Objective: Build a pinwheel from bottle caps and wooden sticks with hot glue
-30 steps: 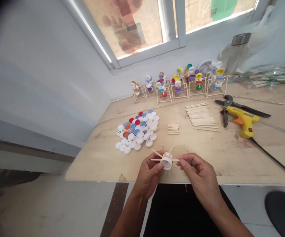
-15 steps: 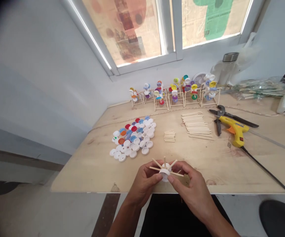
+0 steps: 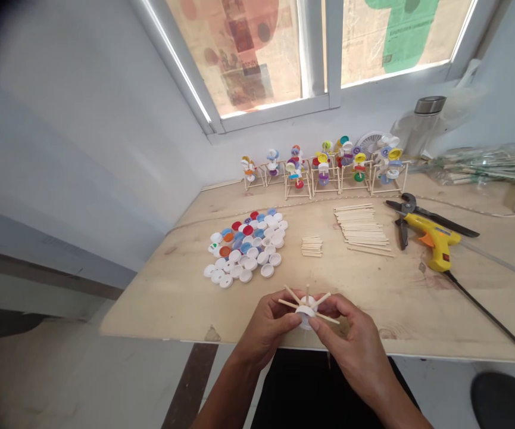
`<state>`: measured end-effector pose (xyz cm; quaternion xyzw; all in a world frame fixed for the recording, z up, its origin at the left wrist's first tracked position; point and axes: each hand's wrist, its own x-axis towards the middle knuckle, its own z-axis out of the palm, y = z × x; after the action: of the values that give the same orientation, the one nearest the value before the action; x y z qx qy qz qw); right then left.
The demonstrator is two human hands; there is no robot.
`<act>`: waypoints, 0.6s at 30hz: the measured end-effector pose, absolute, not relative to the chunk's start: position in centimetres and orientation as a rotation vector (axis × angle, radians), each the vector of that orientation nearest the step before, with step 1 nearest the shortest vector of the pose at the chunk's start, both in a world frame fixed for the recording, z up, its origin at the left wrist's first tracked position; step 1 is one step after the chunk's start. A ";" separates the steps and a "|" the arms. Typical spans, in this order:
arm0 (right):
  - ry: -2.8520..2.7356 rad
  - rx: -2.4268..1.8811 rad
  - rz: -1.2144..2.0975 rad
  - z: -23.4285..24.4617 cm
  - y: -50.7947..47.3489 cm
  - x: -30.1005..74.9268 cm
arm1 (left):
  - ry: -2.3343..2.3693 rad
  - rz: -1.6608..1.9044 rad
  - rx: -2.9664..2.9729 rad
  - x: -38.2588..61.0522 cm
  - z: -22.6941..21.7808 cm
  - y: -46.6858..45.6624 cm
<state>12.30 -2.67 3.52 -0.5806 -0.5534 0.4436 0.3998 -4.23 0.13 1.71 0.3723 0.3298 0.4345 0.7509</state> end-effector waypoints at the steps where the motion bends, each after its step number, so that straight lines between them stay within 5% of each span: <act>1: -1.399 -1.471 1.103 3.5 -2.6 12.3 | 0.723 0.953 0.806 -4.2 1.6 0.2; 18: -1.547 -1.431 0.319 1.7 -2.5 11.6 | 1.255 1.399 1.167 -2.4 1.2 -2.6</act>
<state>11.56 -2.46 1.74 -0.5875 -0.6352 0.1310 0.4840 -2.40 -2.60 1.23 0.4714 0.5072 0.5654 0.4481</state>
